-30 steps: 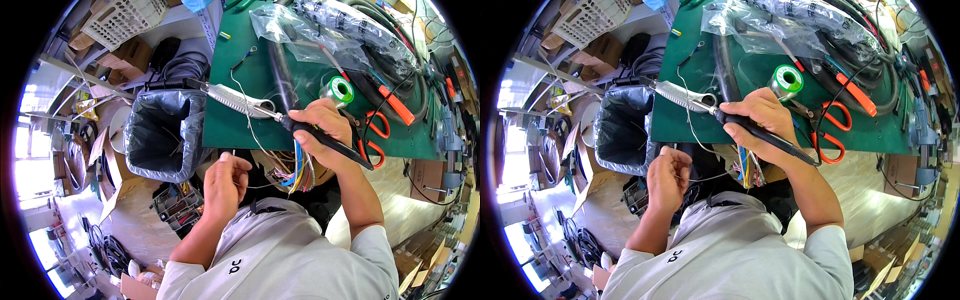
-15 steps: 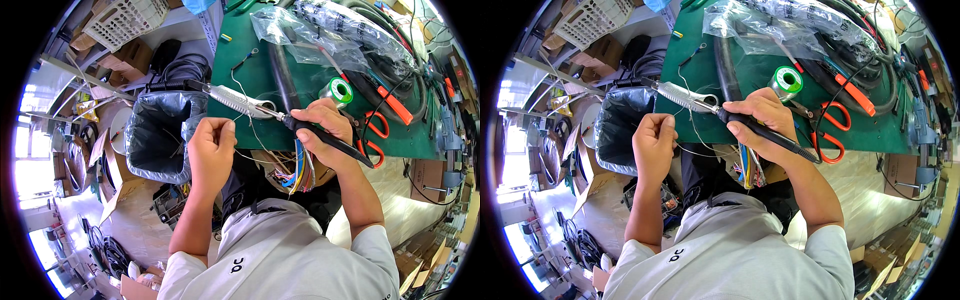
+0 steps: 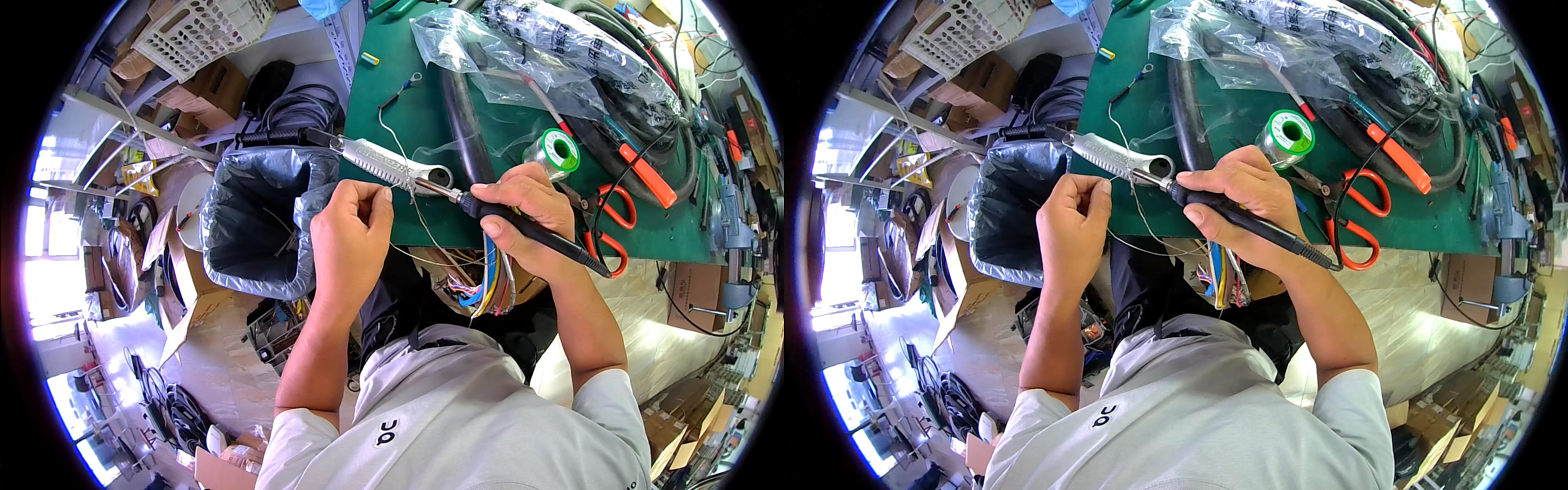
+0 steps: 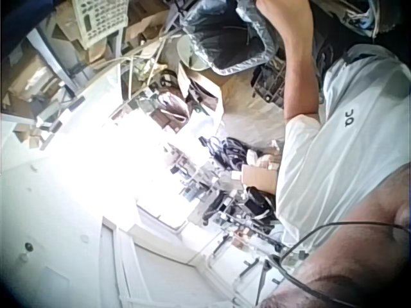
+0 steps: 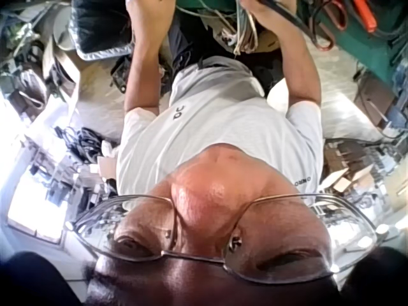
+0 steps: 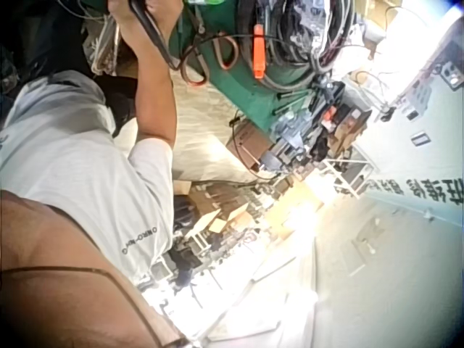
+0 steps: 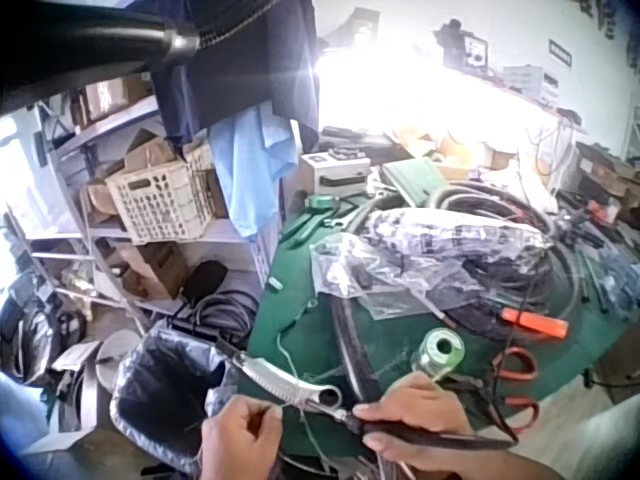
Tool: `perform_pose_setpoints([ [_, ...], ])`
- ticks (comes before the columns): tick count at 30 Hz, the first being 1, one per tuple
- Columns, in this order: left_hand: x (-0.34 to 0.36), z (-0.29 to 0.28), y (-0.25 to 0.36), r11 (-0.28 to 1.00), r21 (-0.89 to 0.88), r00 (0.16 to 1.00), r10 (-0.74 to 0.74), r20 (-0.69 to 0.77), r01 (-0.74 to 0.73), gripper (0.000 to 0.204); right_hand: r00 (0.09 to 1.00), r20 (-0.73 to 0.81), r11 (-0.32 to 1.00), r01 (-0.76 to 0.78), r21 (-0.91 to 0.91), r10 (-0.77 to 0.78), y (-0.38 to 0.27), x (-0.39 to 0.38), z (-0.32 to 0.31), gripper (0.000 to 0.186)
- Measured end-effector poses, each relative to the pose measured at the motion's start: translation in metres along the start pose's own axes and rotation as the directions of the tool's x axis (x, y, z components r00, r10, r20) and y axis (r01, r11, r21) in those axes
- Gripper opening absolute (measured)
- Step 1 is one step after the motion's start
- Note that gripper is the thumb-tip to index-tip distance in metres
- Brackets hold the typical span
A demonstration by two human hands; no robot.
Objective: The person uses a soldering iron to join multiple wires together, using a wrench and pliers to hold the components in place on a green workbench.
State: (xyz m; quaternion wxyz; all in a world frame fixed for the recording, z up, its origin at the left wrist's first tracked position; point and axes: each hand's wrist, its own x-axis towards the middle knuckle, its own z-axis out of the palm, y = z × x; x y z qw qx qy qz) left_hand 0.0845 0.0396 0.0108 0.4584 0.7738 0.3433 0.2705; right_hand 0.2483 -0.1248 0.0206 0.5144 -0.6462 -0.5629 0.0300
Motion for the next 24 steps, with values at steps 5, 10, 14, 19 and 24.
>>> perform_pose_setpoints([
  [5, 0.0015, 0.0, 0.001, 1.0, 0.01, 1.0, -0.023, 0.004, 0.023, 0.015, 1.0, 0.008, 1.0, -0.021, -0.009, 0.021, -0.0012, 0.0014, -0.0001, 0.03],
  [10, 0.0016, 0.0003, -0.0003, 1.0, 0.004, 1.0, -0.001, 0.001, 0.001, 0.015, 1.0, 0.008, 1.0, -0.017, -0.023, 0.017, -0.0016, 0.0012, 0.0002, 0.03],
  [14, 0.0016, 0.0005, 0.0005, 1.0, 0.003, 1.0, -0.007, 0.004, 0.007, 0.015, 1.0, 0.006, 1.0, -0.008, -0.029, 0.009, -0.0008, 0.0006, 0.0007, 0.03],
  [19, 0.0017, 0.0014, 0.0007, 1.0, 0.005, 1.0, -0.018, 0.0, 0.018, 0.016, 1.0, 0.021, 0.999, 0.02, -0.043, -0.019, 0.0001, 0.0004, -0.0001, 0.031],
  [24, 0.0027, 0.0021, 0.0012, 1.0, 0.006, 1.0, -0.017, -0.003, 0.017, 0.016, 0.999, 0.021, 0.997, 0.047, -0.066, -0.046, 0.0008, 0.0001, 0.0003, 0.031],
])
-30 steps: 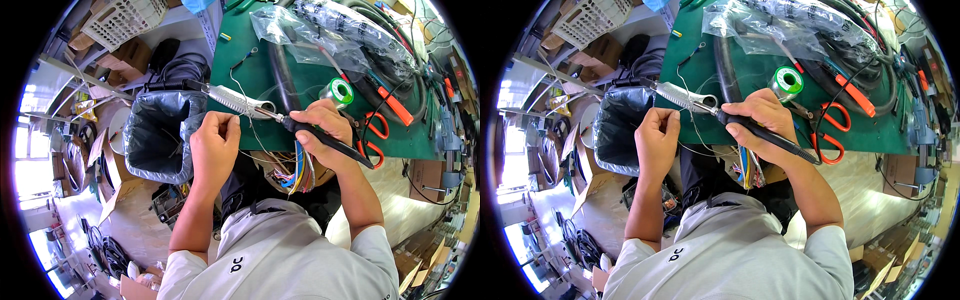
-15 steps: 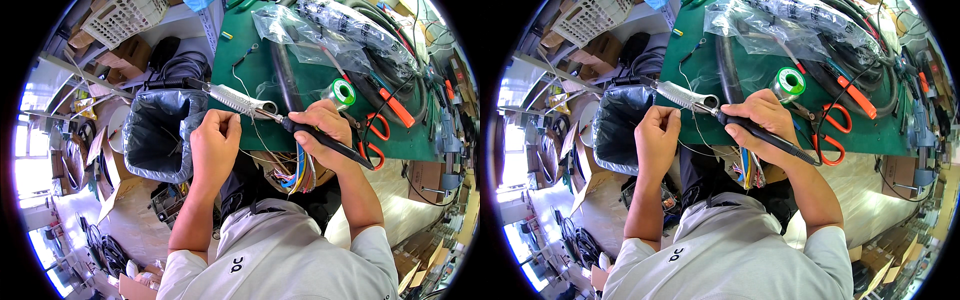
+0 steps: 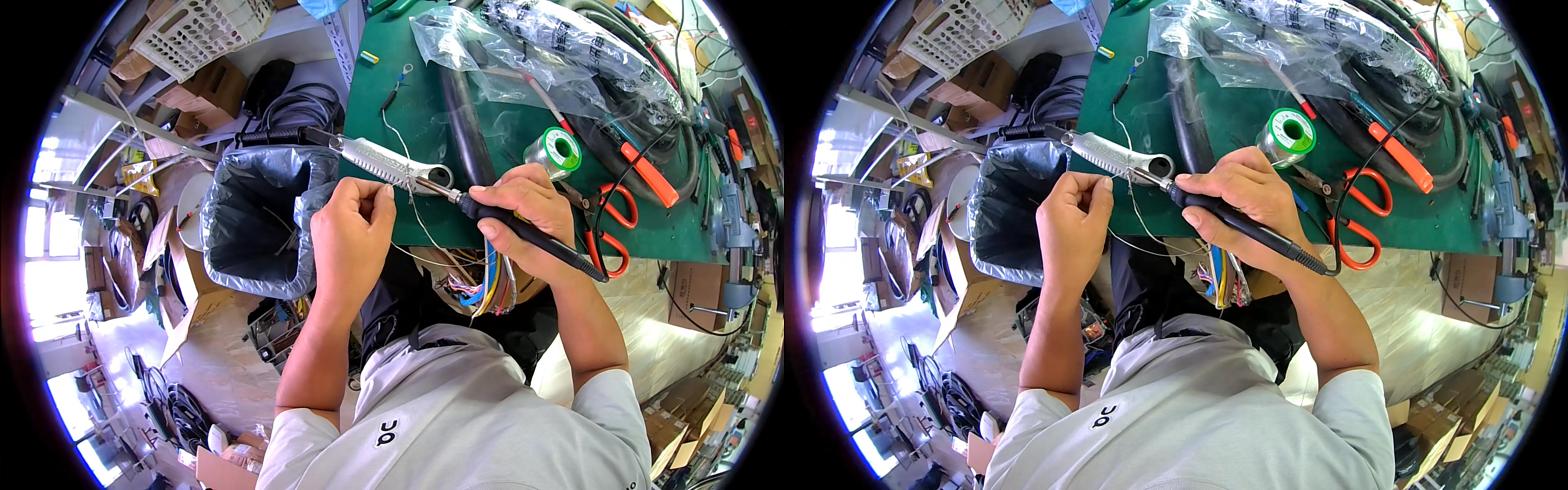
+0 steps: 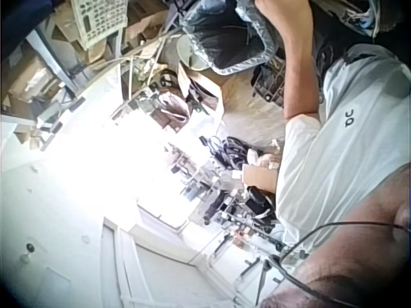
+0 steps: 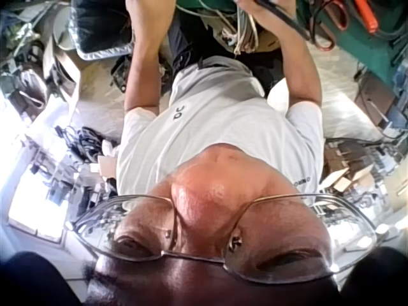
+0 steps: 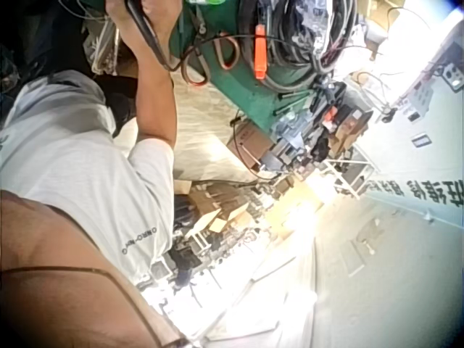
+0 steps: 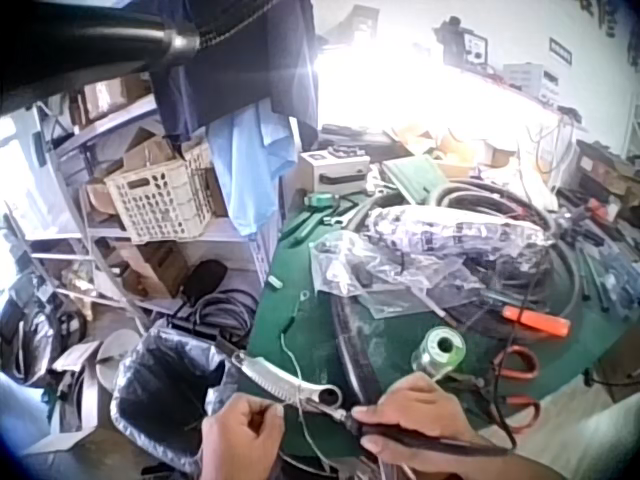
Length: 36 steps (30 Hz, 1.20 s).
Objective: The person uses a soldering iron to join multiple wires together, using a wrench and pliers to hold the components in place on a green workbench.
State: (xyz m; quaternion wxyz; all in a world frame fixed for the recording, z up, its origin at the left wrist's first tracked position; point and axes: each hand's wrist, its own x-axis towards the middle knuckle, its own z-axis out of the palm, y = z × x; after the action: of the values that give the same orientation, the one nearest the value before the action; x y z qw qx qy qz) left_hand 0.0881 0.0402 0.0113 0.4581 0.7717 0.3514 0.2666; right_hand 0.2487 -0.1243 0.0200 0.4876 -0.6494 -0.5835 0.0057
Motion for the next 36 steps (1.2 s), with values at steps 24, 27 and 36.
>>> perform_pose_setpoints([
  [24, 0.0007, 0.0083, -0.0006, 0.991, 0.087, 0.994, 0.108, -0.021, -0.106, 0.015, 1.0, 0.011, 1.0, -0.01, 0.015, 0.01, -0.0006, -0.0006, -0.0008, 0.034],
  [27, 0.0006, 0.0089, -0.0019, 0.99, 0.08, 0.993, 0.116, -0.03, -0.113, 0.015, 1.0, 0.009, 1.0, -0.009, 0.02, 0.008, -0.0009, -0.0003, -0.0011, 0.034],
  [36, 0.0002, 0.008, -0.0013, 0.992, 0.078, 0.994, 0.103, -0.024, -0.101, 0.015, 1.0, 0.013, 1.0, -0.003, 0.015, 0.003, -0.0008, 0.0001, -0.0014, 0.033],
])
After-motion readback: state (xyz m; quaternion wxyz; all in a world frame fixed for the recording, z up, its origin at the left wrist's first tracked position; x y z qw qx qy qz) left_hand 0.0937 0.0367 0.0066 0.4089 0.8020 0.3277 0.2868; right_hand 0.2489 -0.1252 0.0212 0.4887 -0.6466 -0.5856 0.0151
